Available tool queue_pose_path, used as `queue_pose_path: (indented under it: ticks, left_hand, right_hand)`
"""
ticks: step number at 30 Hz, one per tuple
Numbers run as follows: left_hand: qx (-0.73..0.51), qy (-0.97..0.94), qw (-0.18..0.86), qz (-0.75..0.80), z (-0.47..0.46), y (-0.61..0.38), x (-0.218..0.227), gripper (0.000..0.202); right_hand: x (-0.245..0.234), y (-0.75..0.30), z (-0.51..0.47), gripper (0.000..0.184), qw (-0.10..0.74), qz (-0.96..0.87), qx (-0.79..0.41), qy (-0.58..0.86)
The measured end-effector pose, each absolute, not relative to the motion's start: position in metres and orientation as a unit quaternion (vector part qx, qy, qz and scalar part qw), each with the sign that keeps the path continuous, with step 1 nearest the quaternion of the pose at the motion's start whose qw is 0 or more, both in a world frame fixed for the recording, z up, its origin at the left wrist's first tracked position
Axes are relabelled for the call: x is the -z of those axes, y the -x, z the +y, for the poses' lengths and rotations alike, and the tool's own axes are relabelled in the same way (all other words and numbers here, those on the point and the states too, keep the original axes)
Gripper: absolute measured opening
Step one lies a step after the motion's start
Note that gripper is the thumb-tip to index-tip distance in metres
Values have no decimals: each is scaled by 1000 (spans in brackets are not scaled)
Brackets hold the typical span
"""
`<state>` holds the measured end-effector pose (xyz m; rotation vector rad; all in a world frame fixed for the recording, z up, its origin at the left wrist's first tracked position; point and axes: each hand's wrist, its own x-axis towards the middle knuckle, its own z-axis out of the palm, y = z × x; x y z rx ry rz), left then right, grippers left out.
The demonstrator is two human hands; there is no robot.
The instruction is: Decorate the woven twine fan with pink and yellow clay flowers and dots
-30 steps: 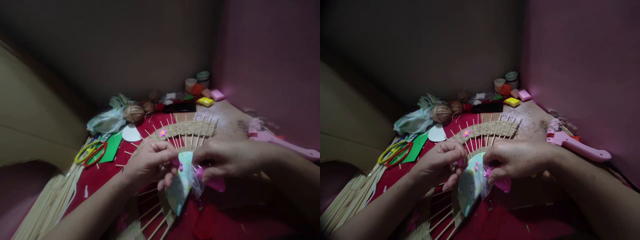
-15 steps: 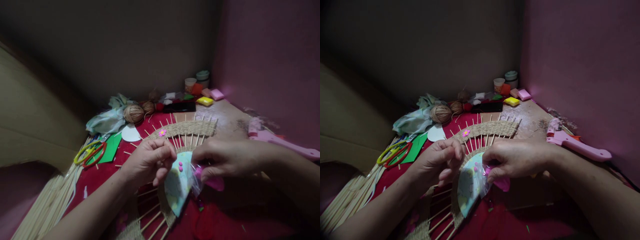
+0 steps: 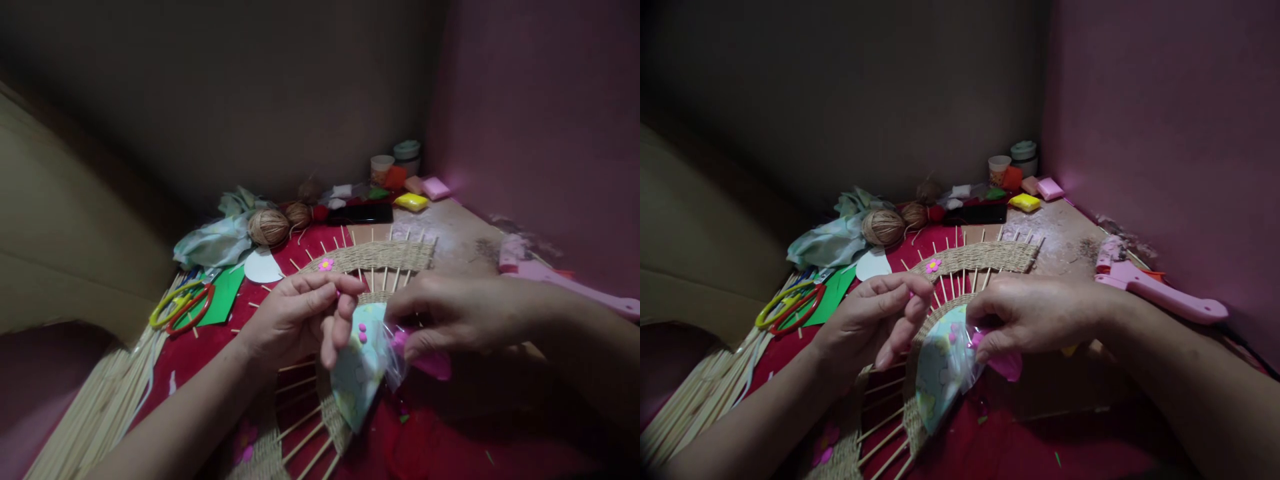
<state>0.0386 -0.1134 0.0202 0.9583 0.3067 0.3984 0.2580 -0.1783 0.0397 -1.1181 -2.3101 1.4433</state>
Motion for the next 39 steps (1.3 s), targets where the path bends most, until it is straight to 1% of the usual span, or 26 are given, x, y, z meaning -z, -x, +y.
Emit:
queue_pose_path:
  ticks: [3, 7, 12, 17, 21, 25, 27, 30, 34, 37, 39]
  left_hand:
    - [-195, -466, 846, 170, -113, -36, -17, 19]
    - [-220, -485, 822, 202, -110, -37, -14, 17]
    - [-222, -487, 818, 211, -109, -40, -14, 8]
    - [-197, -487, 831, 186, -109, -43, -13, 18]
    - [-185, -492, 826, 202, -108, -42, -11, 16]
    - [-151, -512, 806, 257, -108, -40, -11, 29]
    - [-157, -528, 784, 284, -108, -39, -12, 26]
    - [-179, -543, 767, 290, -109, -38, -13, 14]
    - [-191, -574, 744, 285, -109, -36, -13, 13]
    - [-179, -606, 720, 289, -108, -36, -13, 15]
    - [-178, -668, 660, 292, -109, -36, -14, 15]
  right_hand:
    - [-40, -260, -178, 18, 116, -785, -485, 368]
    - [-43, -266, -177, 25, 142, -778, -479, 381]
    - [-42, -270, -175, 31, 197, -753, -447, 440]
    - [-40, -270, -173, 29, 250, -712, -491, 434]
    - [-41, -269, -173, 28, 252, -688, -525, 433]
    - [-41, -270, -172, 27, 260, -687, -516, 440]
    - [-40, -270, -171, 29, 265, -690, -508, 442]
    - [-39, -271, -171, 29, 267, -692, -498, 448]
    - [-39, -270, -171, 27, 274, -694, -491, 449]
    - [-40, -270, -171, 25, 273, -689, -499, 448]
    - [-40, -271, -170, 24, 273, -688, -501, 448]
